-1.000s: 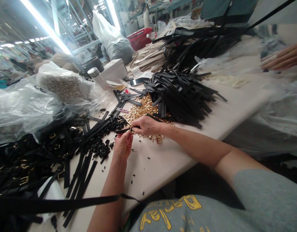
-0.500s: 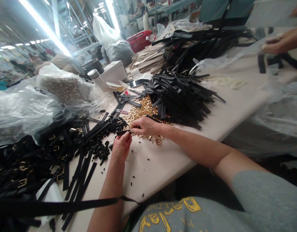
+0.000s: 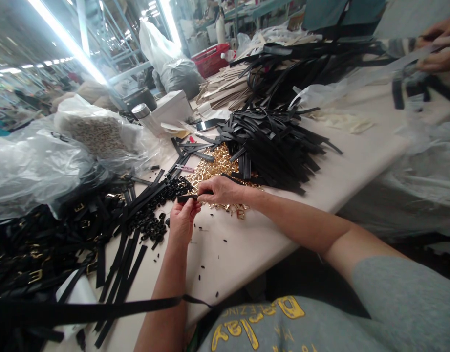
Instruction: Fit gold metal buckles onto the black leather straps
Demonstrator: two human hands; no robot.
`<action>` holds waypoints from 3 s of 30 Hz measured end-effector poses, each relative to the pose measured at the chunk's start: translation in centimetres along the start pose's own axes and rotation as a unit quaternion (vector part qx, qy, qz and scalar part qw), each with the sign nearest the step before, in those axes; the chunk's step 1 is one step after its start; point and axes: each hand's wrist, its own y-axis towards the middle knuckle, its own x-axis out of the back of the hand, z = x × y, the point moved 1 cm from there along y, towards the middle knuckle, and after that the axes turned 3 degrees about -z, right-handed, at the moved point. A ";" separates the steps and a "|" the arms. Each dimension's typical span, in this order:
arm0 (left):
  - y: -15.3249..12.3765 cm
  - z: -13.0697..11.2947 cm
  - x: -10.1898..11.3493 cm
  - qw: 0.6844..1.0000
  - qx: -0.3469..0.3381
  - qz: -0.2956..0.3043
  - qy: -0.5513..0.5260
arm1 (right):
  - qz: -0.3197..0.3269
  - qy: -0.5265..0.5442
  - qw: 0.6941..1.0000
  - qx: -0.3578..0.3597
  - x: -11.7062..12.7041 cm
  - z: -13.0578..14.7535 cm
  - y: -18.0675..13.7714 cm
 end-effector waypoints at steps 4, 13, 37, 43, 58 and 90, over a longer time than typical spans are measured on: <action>0.0 0.2 0.3 0.998 -0.034 0.026 0.044 | -0.004 -0.010 1.000 0.001 0.0 0.0 0.0; -0.5 -0.1 -0.4 0.996 -0.060 0.025 0.059 | 0.002 -0.009 1.000 0.000 0.1 -0.2 0.0; -0.4 0.0 -0.5 0.997 -0.009 -0.002 0.075 | 0.025 -0.034 0.999 -0.025 -0.1 0.9 -0.5; -0.3 0.2 -0.4 0.997 -0.004 0.000 0.074 | 0.015 -0.053 0.998 -0.037 -0.5 0.7 -0.6; -1.1 -0.6 -0.3 0.994 -0.083 0.068 0.004 | -0.032 0.062 0.996 -0.050 1.3 0.3 -0.1; -1.0 -0.4 -0.4 0.964 -0.090 0.073 0.238 | -0.172 -0.185 0.958 0.133 1.3 0.4 -0.2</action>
